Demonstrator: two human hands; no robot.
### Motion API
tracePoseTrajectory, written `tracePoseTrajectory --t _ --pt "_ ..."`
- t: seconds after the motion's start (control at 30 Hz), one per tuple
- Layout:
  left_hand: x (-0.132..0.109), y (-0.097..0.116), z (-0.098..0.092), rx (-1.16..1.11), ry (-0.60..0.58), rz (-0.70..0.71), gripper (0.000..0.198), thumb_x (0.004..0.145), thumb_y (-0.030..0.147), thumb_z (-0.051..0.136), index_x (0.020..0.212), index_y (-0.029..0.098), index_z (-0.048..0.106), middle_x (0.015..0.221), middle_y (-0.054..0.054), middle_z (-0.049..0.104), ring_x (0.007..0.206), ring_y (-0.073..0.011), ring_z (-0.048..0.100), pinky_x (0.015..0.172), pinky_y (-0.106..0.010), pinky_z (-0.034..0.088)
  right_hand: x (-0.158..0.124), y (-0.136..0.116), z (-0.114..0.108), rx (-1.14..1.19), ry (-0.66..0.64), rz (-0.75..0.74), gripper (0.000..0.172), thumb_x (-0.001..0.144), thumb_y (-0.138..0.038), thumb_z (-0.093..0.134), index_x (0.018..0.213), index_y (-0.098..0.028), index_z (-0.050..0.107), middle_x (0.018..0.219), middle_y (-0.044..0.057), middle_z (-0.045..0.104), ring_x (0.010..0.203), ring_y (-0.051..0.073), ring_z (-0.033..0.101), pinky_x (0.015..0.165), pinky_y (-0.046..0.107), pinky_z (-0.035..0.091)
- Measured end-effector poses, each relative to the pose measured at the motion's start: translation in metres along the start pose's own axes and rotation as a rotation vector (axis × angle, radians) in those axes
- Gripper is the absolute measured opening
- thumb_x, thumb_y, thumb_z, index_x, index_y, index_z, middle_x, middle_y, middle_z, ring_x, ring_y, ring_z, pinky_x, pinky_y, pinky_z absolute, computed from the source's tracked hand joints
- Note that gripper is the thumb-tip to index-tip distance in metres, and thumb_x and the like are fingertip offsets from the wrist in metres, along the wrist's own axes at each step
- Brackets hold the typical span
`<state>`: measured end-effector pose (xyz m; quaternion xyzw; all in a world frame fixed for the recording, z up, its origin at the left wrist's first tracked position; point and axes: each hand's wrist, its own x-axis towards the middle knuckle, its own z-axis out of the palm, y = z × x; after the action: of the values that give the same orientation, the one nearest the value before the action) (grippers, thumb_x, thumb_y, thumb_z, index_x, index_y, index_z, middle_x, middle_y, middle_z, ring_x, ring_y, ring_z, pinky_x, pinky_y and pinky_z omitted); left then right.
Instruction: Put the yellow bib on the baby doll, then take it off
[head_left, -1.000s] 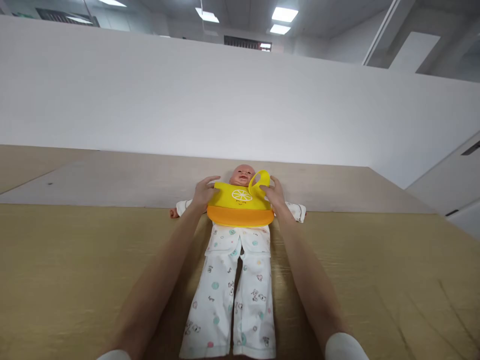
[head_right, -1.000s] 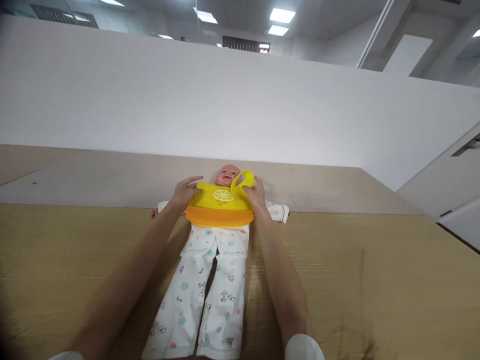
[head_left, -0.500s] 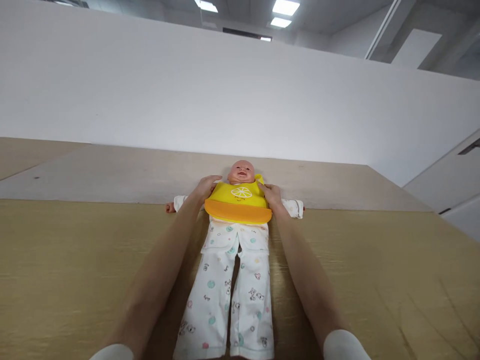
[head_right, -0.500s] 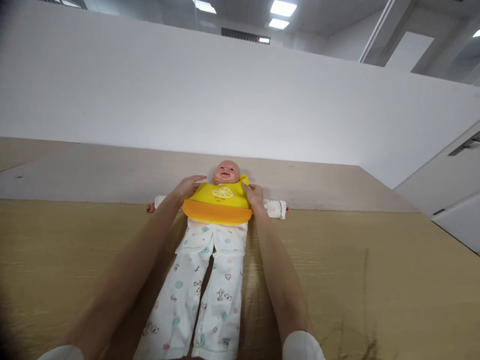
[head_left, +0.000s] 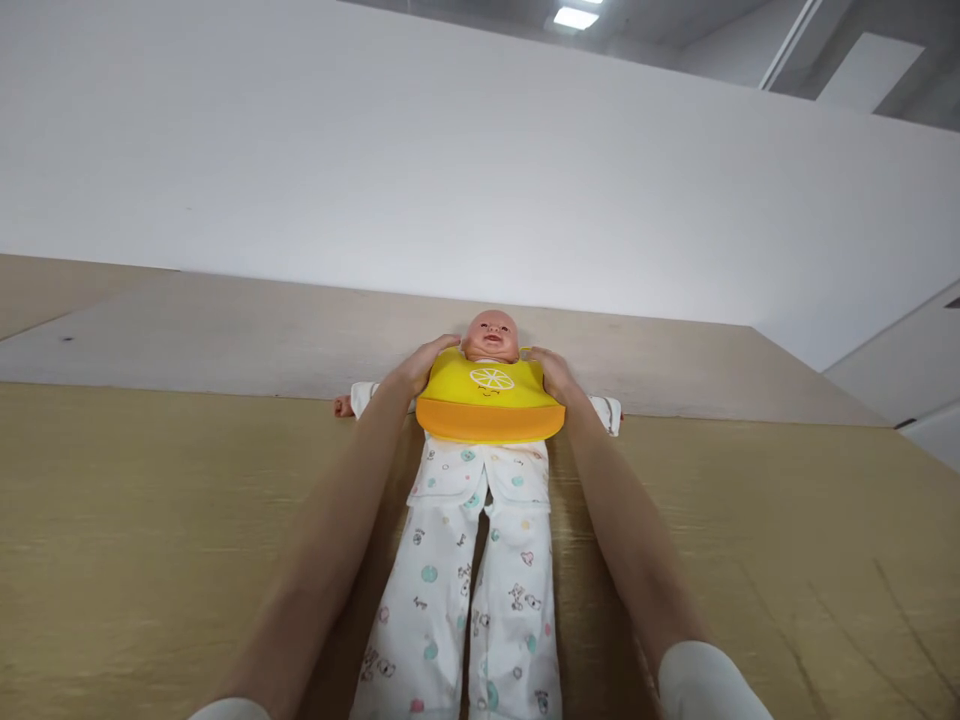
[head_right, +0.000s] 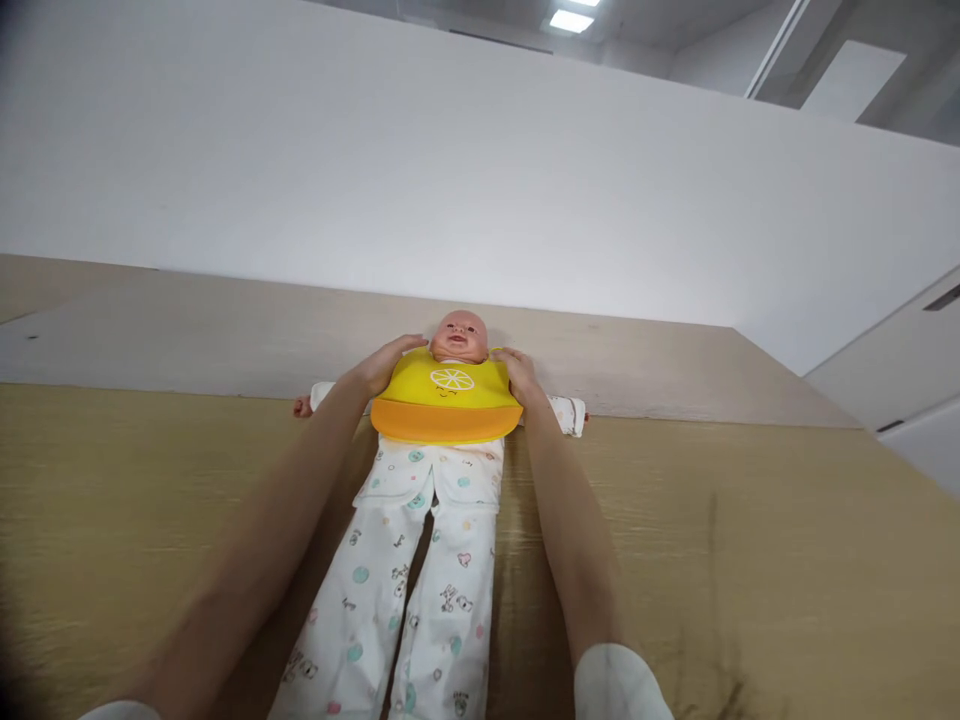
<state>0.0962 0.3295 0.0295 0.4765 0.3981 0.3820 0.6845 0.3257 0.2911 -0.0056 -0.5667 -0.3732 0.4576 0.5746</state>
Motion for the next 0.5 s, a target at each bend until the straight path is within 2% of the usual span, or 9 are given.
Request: tracePoseTrajectory --t 0.1,0.17,0.3,0.4,0.5 --pt "0.003 -0.002 -0.002 -0.073 -0.006 -0.047 0.063 0.075 0.055 0.065 0.123 0.014 0.063 0.101 -0.014 0.073 0.085 -0.0320 0.070 0.077 -0.040 0.056 0.003 -0.003 0.006 0.032 -0.069 0.094 0.032 0.080 -0.038 0.063 0.097 -0.011 0.065 0.080 0.008 0.069 0.075 0.020 0.066 0.073 0.033 0.056" --pt "0.005 -0.002 -0.003 -0.101 -0.003 -0.070 0.075 0.078 0.058 0.062 0.137 0.012 0.053 0.113 -0.018 0.071 0.095 -0.0345 0.070 0.082 -0.043 0.056 0.005 -0.003 0.009 0.115 -0.163 0.169 0.038 0.086 -0.044 0.058 0.104 -0.011 0.065 0.089 0.012 0.070 0.083 0.024 0.068 0.079 0.038 0.057" --pt "0.004 -0.003 -0.004 -0.196 -0.088 -0.080 0.077 0.090 0.058 0.047 0.150 0.012 0.037 0.124 -0.019 0.067 0.109 -0.0349 0.067 0.093 -0.047 0.052 0.004 -0.002 0.012 0.340 -0.332 0.248 0.047 0.094 -0.052 0.045 0.118 -0.014 0.060 0.109 0.013 0.069 0.097 0.026 0.068 0.089 0.042 0.056" --pt "-0.001 -0.002 -0.004 -0.277 -0.117 -0.043 0.076 0.092 0.062 0.040 0.150 0.013 0.036 0.123 -0.018 0.067 0.112 -0.0346 0.065 0.097 -0.048 0.049 0.001 -0.006 0.010 0.443 -0.314 0.197 0.039 0.096 -0.046 0.045 0.117 -0.016 0.059 0.110 0.009 0.069 0.100 0.023 0.067 0.091 0.038 0.055" --pt "-0.006 0.000 -0.005 -0.327 -0.138 0.048 0.076 0.089 0.065 0.045 0.148 0.017 0.038 0.125 -0.016 0.067 0.112 -0.0339 0.065 0.098 -0.050 0.049 -0.002 -0.013 0.006 0.452 -0.198 0.099 0.026 0.094 -0.036 0.049 0.107 -0.017 0.061 0.105 0.004 0.070 0.099 0.019 0.067 0.092 0.031 0.055"
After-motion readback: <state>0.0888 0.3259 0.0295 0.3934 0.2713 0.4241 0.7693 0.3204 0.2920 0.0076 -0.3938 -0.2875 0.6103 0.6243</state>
